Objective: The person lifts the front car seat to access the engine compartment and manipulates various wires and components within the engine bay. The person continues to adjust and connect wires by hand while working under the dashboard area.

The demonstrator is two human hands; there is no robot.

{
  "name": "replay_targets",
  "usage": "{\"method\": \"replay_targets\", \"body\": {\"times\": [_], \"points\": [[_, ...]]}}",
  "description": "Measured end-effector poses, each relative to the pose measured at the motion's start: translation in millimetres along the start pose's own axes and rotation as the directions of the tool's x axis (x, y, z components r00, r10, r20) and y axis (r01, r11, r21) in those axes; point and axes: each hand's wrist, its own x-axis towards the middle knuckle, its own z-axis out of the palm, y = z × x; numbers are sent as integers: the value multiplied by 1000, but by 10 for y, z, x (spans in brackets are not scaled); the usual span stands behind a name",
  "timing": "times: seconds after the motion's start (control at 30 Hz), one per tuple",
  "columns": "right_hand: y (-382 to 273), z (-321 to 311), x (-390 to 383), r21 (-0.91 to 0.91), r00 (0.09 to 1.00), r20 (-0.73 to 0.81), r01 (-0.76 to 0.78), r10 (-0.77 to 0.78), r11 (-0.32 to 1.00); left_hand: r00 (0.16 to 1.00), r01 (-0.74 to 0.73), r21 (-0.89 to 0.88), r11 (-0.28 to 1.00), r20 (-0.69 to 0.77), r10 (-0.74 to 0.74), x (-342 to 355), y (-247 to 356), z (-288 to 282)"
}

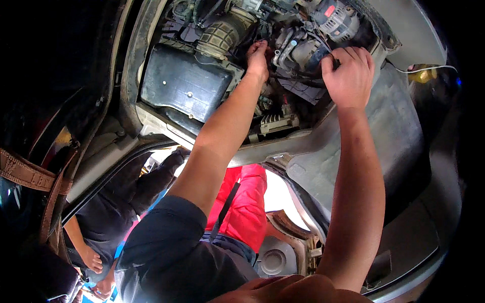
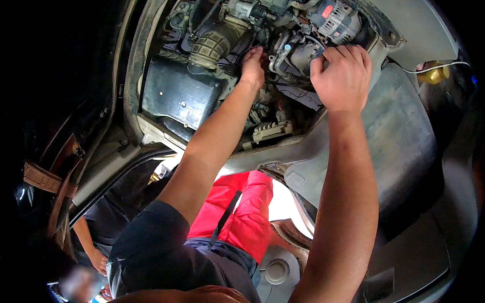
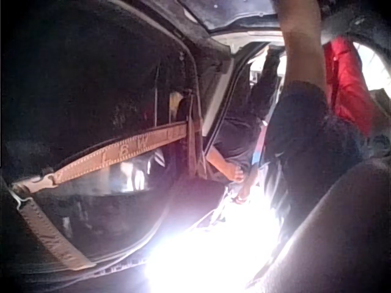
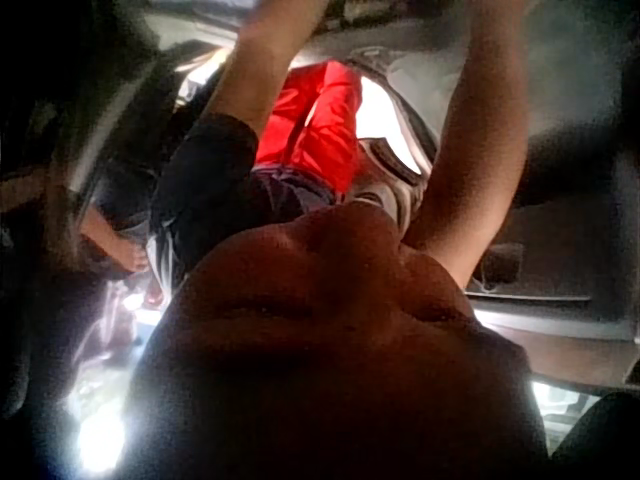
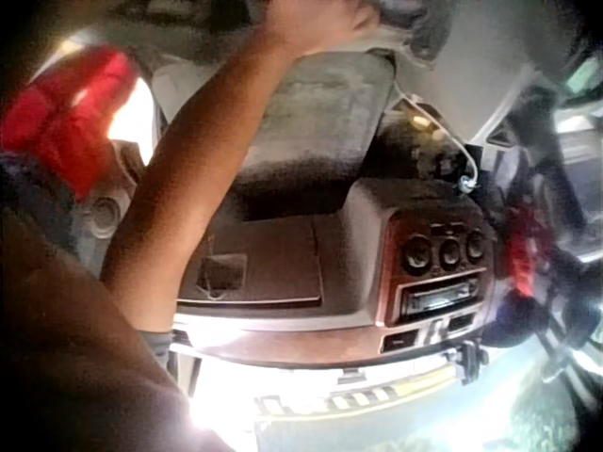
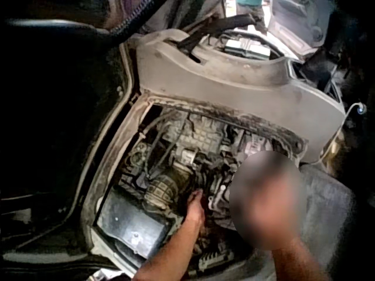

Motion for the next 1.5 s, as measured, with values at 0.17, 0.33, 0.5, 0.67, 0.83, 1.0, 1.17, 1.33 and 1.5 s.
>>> {"method": "replay_targets", "body": {"times": [0.17, 0.33, 0.5, 0.67, 0.83, 1.0, 1.17, 1.33, 1.5], "points": [[5, 8, 4, 12, 1000, -1, -2, 2, 1000, 999, 21, -59, 998, -33, -23, 0, -15, -2], [18, 25, -5, 10, 1000, -22, 7, -6, 1000, 999, 48, -95, 994, -17, -50, -42, 39, 27], [15, 23, -8, 18, 1000, -23, 1, 0, 1000, 999, 54, -100, 994, 15, -52, -49, 85, 0], [36, 34, -13, 24, 999, -35, 6, -5, 1000, 1000, -25, -130, 991, -15, 24, -57, 73, 19], [29, 27, -6, 31, 1000, -21, -2, 3, 1000, 996, -78, -144, 986, -45, 73, 29, 73, -18], [36, 21, -10, 23, 1000, -24, -5, 6, 1000, 997, -65, -147, 987, -47, 59, -6, 80, 14], [16, 8, 5, 32, 1000, -20, -5, 6, 999, 997, -81, -153, 985, -24, 78, -39, 77, 14], [30, 30, -5, 30, 1000, -24, 0, 0, 1000, 994, -77, -129, 989, -82, 67, -62, 91, 11], [51, 22, -14, 18, 999, -34, 9, -8, 1000, 993, -111, -161, 981, -44, 106, -49, 105, 12]]}}
